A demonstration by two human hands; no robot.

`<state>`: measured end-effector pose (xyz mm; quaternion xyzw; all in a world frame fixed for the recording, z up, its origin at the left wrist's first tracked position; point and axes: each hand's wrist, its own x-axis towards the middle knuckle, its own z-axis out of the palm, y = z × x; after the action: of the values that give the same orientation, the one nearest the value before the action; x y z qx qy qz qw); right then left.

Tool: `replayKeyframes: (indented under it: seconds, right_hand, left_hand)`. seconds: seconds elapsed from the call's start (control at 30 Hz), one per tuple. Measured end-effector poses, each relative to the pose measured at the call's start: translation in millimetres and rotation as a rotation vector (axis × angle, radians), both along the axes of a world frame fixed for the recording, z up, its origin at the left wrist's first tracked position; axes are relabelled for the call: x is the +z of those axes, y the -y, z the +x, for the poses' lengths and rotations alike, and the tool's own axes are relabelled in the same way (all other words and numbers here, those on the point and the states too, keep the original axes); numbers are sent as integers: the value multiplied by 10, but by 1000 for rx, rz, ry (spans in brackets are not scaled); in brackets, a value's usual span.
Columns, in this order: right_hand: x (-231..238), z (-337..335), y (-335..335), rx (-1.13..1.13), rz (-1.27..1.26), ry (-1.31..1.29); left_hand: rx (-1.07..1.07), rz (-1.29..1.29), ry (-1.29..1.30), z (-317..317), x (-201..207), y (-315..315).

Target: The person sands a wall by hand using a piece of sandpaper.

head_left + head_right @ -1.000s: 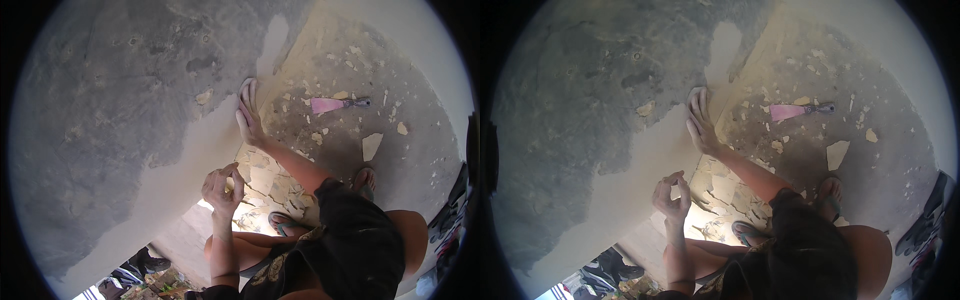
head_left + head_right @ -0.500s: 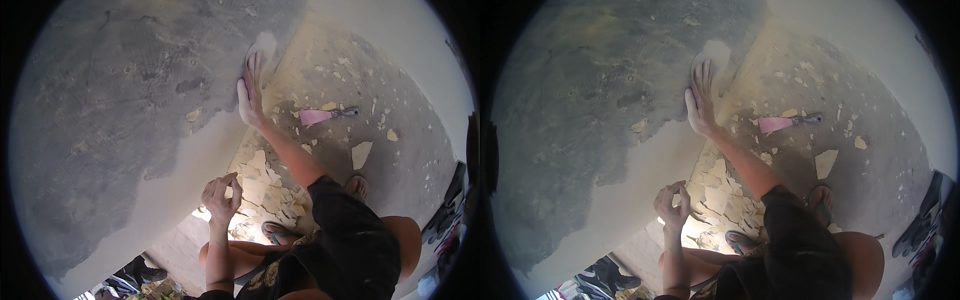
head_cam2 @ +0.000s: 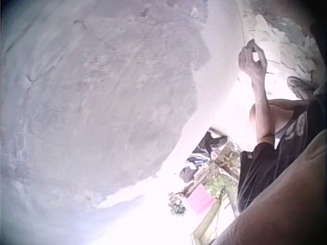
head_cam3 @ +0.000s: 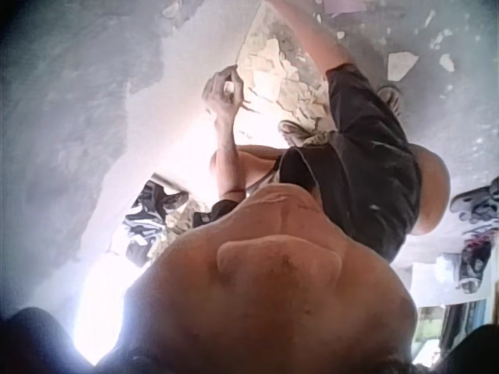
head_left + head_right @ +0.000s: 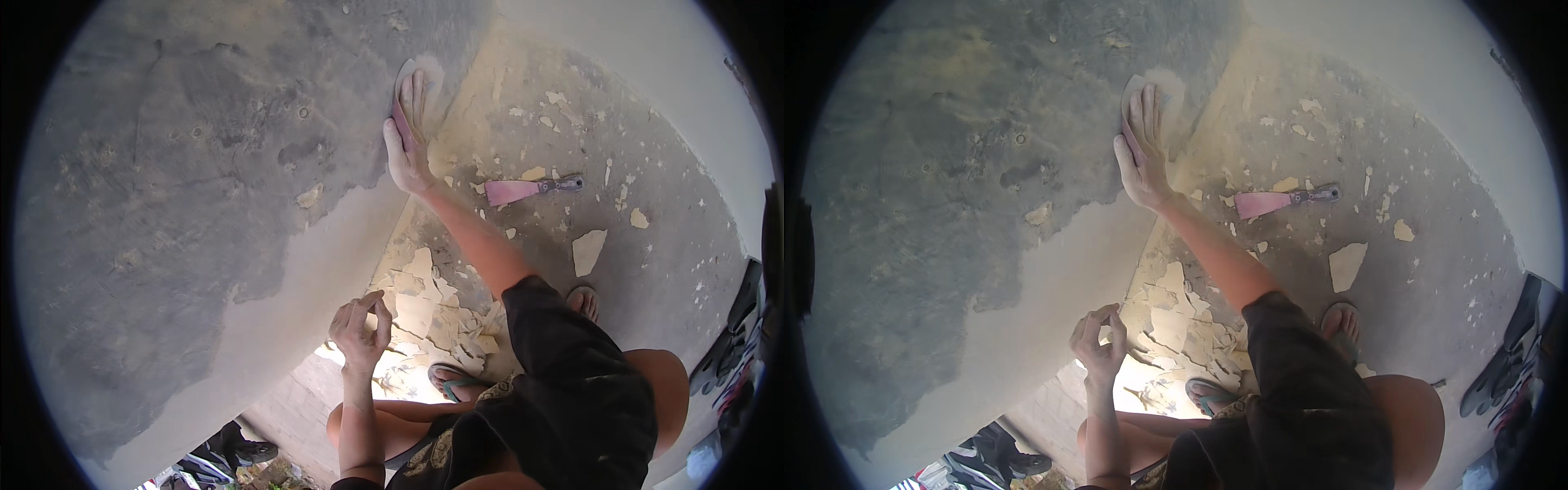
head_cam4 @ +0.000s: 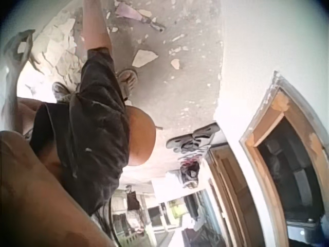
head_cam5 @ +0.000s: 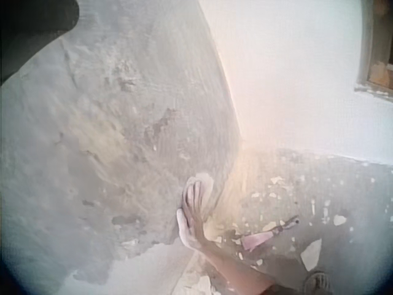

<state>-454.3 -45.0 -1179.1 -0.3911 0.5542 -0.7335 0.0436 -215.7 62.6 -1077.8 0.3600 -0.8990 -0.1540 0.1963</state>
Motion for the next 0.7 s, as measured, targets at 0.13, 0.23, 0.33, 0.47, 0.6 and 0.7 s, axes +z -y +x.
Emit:
replayKeyframes:
  seconds: [0.13,0.23,0.33,0.47,0.6,0.7]
  right_hand:
    - [54,62,-113,25,-48,112]
    - [-242,951,-435,131,26,2]
    - [-219,731,-236,74,42,64]
    - [219,-292,30,80,24,485]
    - [41,173,-121,72,33,391]
    - [-376,1105,-425,188,39,160]
  left_hand:
    - [14,-22,31,68,41,26]
    - [1,-37,-36,-58,46,107]
    - [-24,-51,-26,-91,67,125]
    - [-13,-3,-35,39,28,57]
    - [-16,-26,-27,-19,22,83]
    - [-38,-60,-28,-143,64,114]
